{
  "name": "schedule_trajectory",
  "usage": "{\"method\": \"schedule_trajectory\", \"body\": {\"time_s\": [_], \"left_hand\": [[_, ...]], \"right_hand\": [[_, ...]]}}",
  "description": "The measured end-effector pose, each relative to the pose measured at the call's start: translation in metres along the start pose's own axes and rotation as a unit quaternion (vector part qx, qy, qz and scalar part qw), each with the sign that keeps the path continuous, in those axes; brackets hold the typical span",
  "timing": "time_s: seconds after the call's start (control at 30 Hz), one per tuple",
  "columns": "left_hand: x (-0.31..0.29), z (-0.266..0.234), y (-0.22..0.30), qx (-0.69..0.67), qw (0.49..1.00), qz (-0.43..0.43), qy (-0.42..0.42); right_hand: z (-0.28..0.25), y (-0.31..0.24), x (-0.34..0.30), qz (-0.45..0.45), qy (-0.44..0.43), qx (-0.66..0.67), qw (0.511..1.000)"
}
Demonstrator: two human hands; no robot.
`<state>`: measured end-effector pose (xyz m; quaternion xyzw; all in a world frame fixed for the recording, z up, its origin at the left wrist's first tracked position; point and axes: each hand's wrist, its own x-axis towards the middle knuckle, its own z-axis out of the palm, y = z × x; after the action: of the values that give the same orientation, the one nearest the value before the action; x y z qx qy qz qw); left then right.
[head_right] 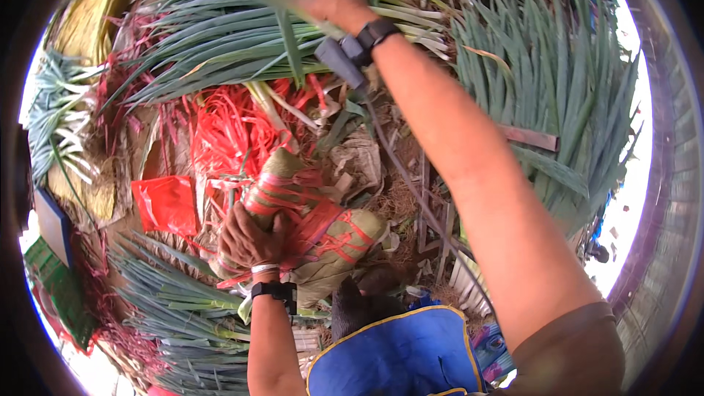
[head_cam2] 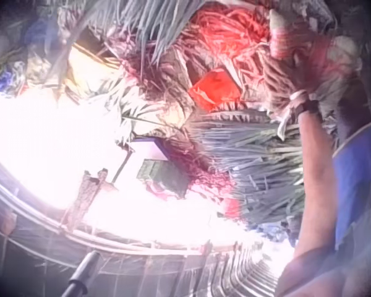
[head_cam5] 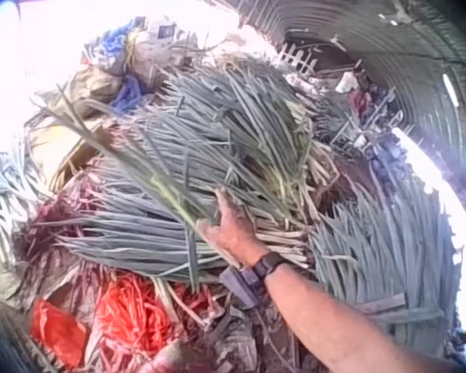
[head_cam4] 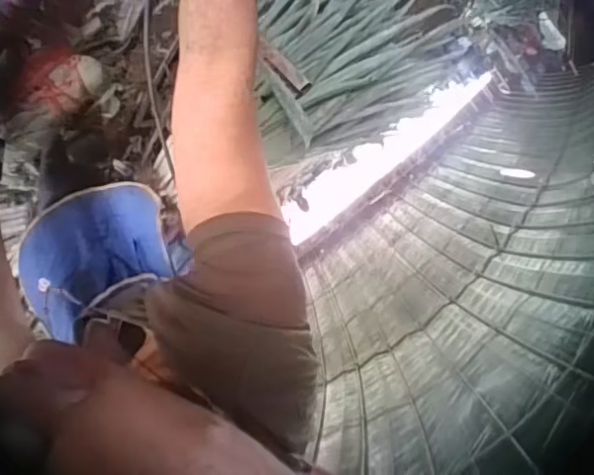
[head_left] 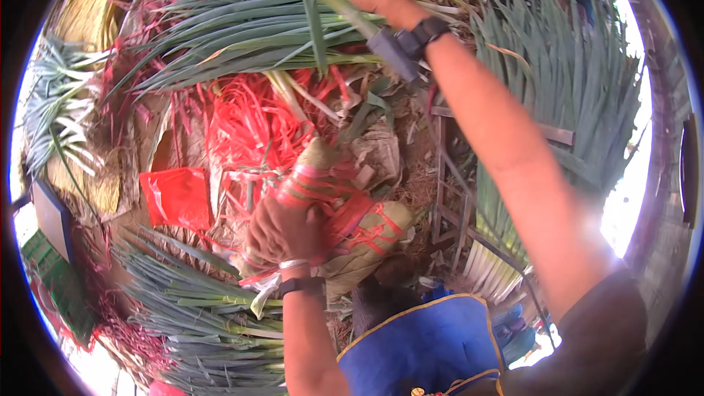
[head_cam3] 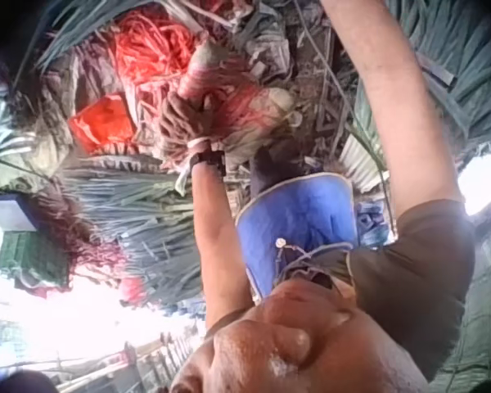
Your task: Bundling harvested leeks using ribbon and plastic sleeves in an agricultural processing facility.
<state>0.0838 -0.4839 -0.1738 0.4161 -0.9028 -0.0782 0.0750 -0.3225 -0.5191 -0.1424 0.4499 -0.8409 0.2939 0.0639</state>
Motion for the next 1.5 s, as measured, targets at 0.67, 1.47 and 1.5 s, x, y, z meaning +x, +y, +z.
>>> {"method": "schedule_trajectory", "body": {"time_s": [0.67, 1.47, 1.5], "left_hand": [[-0.013, 0.017, -0.021, 0.105, 0.988, 0.082, 0.081], [0.013, -0.012, 0.06, -0.036, 0.986, 0.0, -0.16], [0.016, -0.017, 0.073, -0.045, 0.974, -0.053, -0.215]], "right_hand": [[-0.193, -0.129, -0.572, 0.494, -0.374, 0.202, 0.759], [-0.186, -0.088, -0.519, 0.501, -0.1, 0.254, 0.821], [-0.174, -0.075, -0.49, 0.476, -0.058, 0.243, 0.843]]}}
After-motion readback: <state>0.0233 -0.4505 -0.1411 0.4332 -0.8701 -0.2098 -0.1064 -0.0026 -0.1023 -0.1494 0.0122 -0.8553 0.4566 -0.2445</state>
